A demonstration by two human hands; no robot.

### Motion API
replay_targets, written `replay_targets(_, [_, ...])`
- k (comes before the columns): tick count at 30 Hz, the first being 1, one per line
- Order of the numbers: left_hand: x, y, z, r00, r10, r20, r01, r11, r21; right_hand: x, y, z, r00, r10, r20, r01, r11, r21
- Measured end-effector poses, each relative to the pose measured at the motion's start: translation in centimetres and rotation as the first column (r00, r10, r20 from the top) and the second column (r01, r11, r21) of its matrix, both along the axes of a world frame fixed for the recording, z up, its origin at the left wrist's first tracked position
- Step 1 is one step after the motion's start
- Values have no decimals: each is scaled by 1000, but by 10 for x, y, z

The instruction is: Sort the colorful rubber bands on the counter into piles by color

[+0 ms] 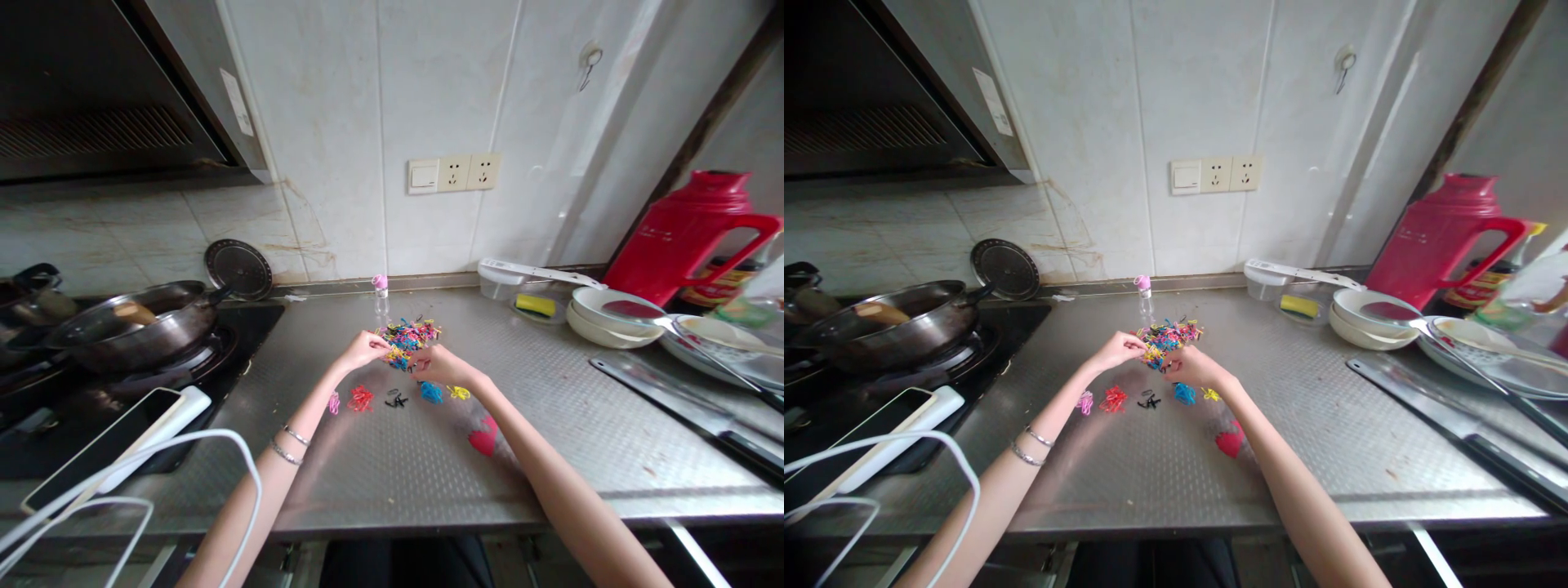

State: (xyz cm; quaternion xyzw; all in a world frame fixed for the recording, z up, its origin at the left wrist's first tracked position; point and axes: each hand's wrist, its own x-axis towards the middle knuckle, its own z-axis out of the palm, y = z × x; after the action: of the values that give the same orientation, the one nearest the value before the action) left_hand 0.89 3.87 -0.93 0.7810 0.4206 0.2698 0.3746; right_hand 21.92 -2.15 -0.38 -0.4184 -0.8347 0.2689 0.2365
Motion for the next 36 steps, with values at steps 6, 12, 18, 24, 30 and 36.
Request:
replay_targets(6, [-5,1,-1,1000,14,1,-14,1000,-9,-20,-12,-10,984,141,113,-131,988,-85])
replay_targets(12, [-4,3,-6,999,11,-45,-10,1000,12,-12,-9,-2,992,117,54,-112,990,-87])
replay_targets(18, [1,-3,-7,997,-10,-82,15,998,58,29,14,2,975,-202,-87,210,973,94])
replay_targets(24, [3,-7,-7,986,-12,-167,27,996,87,53,31,-20,945,-321,-67,328,937,123])
replay_targets(30, [5,-11,-7,962,-40,-269,77,989,126,44,36,-37,965,-261,-26,262,957,123])
replay_targets(36, [9,-12,-12,946,-29,-323,83,984,157,42,36,-39,968,-252,15,247,958,142])
